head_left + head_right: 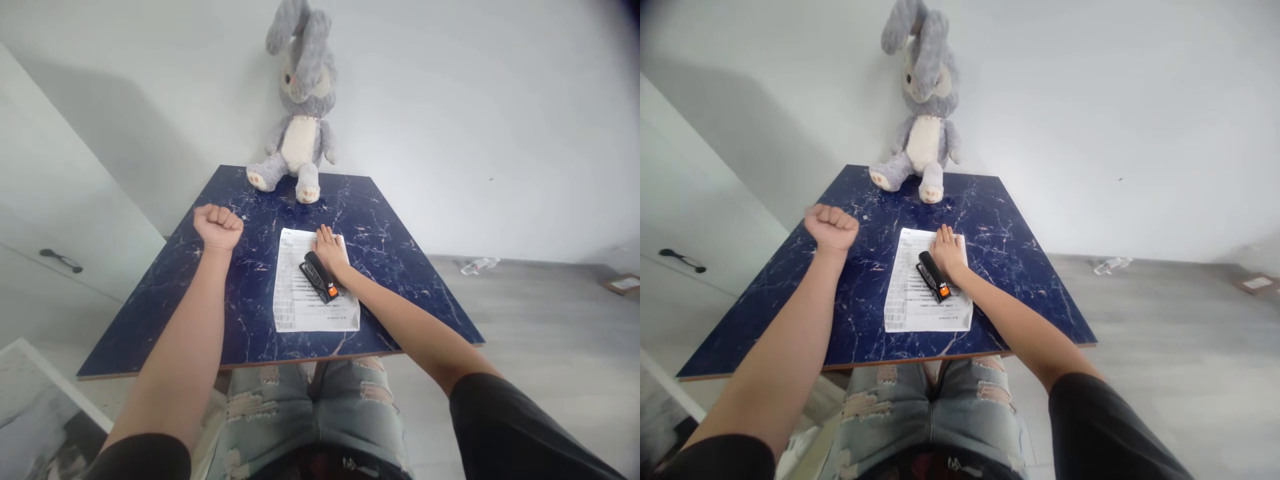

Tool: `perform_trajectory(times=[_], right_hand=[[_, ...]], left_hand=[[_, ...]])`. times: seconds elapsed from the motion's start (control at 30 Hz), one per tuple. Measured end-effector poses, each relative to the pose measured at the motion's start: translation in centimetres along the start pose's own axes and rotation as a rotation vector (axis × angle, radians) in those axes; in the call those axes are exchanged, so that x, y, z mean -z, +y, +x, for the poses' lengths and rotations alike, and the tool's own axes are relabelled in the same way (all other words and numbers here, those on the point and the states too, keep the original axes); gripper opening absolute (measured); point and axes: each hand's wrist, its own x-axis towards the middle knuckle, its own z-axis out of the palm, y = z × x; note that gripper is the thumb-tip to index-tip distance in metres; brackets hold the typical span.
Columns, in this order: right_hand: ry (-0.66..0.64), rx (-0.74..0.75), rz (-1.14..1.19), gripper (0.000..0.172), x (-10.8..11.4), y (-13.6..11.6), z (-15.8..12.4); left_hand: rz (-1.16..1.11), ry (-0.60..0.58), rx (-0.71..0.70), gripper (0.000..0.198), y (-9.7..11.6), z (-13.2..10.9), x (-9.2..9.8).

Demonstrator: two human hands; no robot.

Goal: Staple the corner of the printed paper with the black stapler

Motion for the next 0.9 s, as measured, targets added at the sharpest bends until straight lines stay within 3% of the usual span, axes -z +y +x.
perform_trajectory(times=[0.1, 0.2, 0.37, 0.53, 0.63, 0.73, 0.8, 0.9], right_hand=[[-0.003, -0.012, 0.005, 0.065, -0.1, 0.8, 0.0], [-0.001, -0.012, 0.012, 0.064, -0.2, 0.8, 0.2], [-0.018, 0.093, 0.029, 0.062, -0.2, 1.3, 0.5], [0.042, 0.159, 0.101, 0.059, -0.8, 1.4, 1.1], [0.159, 0.113, 0.285, 0.057, 0.0, 1.6, 1.1], [0.217, 0.249, 0.641, 0.044, 2.7, 3.1, 0.5], [0.02, 0.435, 0.822, 0.039, 5.1, 4.7, -0.1], [-0.518, 0.658, 0.805, 0.065, 7.6, 6.9, -1.0]], left_hand=[[0.129, -0.025, 0.183, 0.056, -2.4, -0.2, -1.7], [0.29, -0.086, 0.26, 0.056, -4.9, -0.4, -2.8], [0.675, -0.151, 0.12, 0.049, -8.6, -1.2, -3.5], [1.133, -0.298, 0.024, 0.031, -9.9, -1.6, -3.2], [1.436, -0.469, -0.123, 0.024, -10.2, -1.4, -2.7], [1.577, -0.579, -0.218, 0.016, -10.4, -1.2, -2.3], [1.613, -0.581, -0.233, 0.014, -10.4, -1.1, -2.2], [1.576, -0.553, -0.223, 0.016, -10.2, -1.3, -2.5]])
